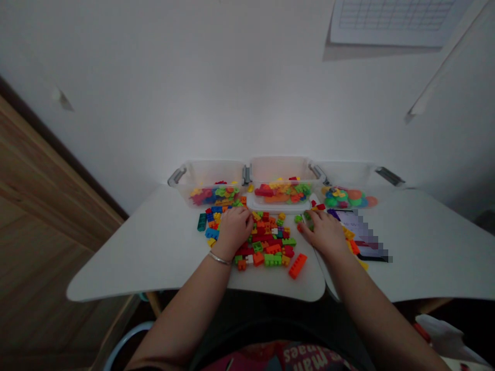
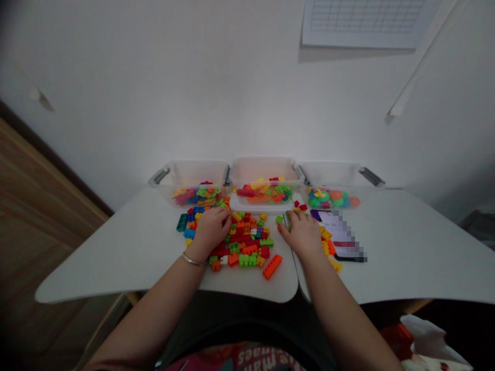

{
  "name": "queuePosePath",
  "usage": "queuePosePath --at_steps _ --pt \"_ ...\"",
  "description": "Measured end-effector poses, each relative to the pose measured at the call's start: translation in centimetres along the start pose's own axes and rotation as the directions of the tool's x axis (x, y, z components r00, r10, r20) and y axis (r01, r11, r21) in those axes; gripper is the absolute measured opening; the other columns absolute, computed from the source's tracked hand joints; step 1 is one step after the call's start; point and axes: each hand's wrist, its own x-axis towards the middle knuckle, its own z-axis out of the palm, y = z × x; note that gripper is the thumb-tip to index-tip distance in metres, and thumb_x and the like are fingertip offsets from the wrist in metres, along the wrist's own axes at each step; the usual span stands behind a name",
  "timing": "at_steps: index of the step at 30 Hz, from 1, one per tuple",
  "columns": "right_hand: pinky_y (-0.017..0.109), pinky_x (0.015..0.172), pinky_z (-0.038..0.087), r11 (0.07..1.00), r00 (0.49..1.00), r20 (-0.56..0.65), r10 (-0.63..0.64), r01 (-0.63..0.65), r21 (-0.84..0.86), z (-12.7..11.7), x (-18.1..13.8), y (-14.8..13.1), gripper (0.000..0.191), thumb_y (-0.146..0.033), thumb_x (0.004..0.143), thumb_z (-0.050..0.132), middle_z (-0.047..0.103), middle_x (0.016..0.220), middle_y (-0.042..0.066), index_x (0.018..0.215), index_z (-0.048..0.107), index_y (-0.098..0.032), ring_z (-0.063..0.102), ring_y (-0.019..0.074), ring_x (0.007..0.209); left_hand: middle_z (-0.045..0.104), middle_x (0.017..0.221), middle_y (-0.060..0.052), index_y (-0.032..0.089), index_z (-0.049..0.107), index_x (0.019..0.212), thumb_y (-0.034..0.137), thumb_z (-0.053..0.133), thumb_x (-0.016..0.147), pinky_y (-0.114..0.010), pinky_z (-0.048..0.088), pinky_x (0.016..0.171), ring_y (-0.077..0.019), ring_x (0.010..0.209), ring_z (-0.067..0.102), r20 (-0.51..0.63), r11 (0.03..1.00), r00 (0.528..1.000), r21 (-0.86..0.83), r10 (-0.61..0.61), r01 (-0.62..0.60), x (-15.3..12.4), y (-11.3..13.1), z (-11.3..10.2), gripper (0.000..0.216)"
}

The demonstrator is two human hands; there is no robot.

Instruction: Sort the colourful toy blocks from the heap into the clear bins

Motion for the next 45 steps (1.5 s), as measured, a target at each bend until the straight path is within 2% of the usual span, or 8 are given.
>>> queuePosePath --at_steps 5,13,20,27,31,35,39,45 --pt "0.043 0.081 0.045 1.000 0.998 0.063 -0.010 0.009 0.010 -0.5 0.3 -0.9 0.053 -0.054 0.088 0.048 0.061 0.125 0.016 0.125 0.057 -0.018 0.060 0.0313 0.105 0.069 0.091 -0.008 0.018 0.068 0.083 0.022 0.048 0.090 -0.034 0.045 0.080 -0.0214 0.088 0.061 0.000 1.000 1.000 -0.014 0.013 -0.013 0.0 0.0 0.0 0.021" --pt "0.039 0.077 0.046 0.996 0.992 0.092 -0.090 0.088 0.026 -0.7 0.8 -1.6 0.036 -0.041 0.090 0.051 0.062 0.119 0.013 0.119 0.060 -0.021 0.060 0.0284 0.106 0.068 0.088 -0.009 0.017 0.068 0.082 0.020 0.047 0.089 -0.033 0.046 0.081 -0.0209 0.088 0.061 0.013 0.999 0.999 -0.037 0.034 -0.033 0.1 -0.2 0.3 0.022" --pt "0.035 0.072 0.045 0.997 0.992 0.100 -0.070 0.071 -0.002 -0.4 1.4 -1.8 0.027 -0.035 0.091 0.051 0.064 0.113 0.012 0.110 0.062 -0.020 0.062 0.0268 0.100 0.068 0.088 -0.008 0.017 0.068 0.081 0.020 0.047 0.089 -0.033 0.046 0.081 -0.0213 0.087 0.061 0.015 0.999 0.999 -0.034 0.034 -0.034 0.1 -0.2 0.3 0.022" --pt "0.033 0.073 0.046 0.986 0.993 0.022 -0.117 0.113 0.125 0.3 1.6 -1.1 0.026 -0.037 0.091 0.054 0.068 0.105 0.008 0.108 0.062 -0.020 0.064 0.0230 0.091 0.068 0.089 -0.008 0.018 0.067 0.081 0.020 0.048 0.089 -0.034 0.046 0.082 -0.0214 0.089 0.061 0.023 0.999 0.999 -0.036 0.029 -0.028 0.0 -0.2 0.3 0.021" --pt "0.032 0.076 0.048 0.959 0.992 -0.064 -0.113 0.126 0.254 0.2 1.9 -1.4 0.025 -0.035 0.090 0.055 0.068 0.107 0.008 0.109 0.062 -0.021 0.064 0.0229 0.096 0.068 0.088 -0.008 0.018 0.067 0.081 0.021 0.047 0.089 -0.034 0.046 0.081 -0.0212 0.088 0.061 0.025 0.999 0.999 -0.035 0.033 -0.032 0.0 -0.3 0.3 0.021" --pt "0.032 0.079 0.048 0.910 0.976 -0.081 -0.203 0.219 0.353 -0.3 2.8 -3.2 0.020 -0.028 0.088 0.057 0.068 0.105 0.007 0.106 0.062 -0.021 0.063 0.0215 0.098 0.068 0.089 -0.008 0.018 0.067 0.082 0.020 0.048 0.089 -0.034 0.046 0.081 -0.0212 0.089 0.060 0.021 0.998 0.999 -0.050 0.038 -0.037 0.0 -0.3 0.3 0.021" --pt "0.031 0.084 0.048 0.822 0.946 -0.093 -0.312 0.317 0.473 -0.5 3.4 -5.6 0.021 -0.025 0.086 0.059 0.067 0.105 0.007 0.107 0.061 -0.021 0.062 0.0197 0.099 0.068 0.092 -0.008 0.018 0.068 0.083 0.020 0.049 0.089 -0.033 0.046 0.082 -0.0210 0.091 0.060 0.016 0.998 0.999 -0.061 0.033 -0.032 0.0 -0.3 0.2 0.019" --pt "0.034 0.093 0.048 0.770 0.926 -0.101 -0.364 0.360 0.527 -0.3 3.4 -7.3 0.030 -0.027 0.086 0.059 0.064 0.116 0.008 0.116 0.059 -0.020 0.060 0.0197 0.107 0.068 0.092 -0.008 0.017 0.068 0.084 0.020 0.050 0.088 -0.034 0.047 0.083 -0.0212 0.090 0.060 0.009 0.997 0.999 -0.056 0.050 -0.050 0.0 -0.4 0.3 0.018"
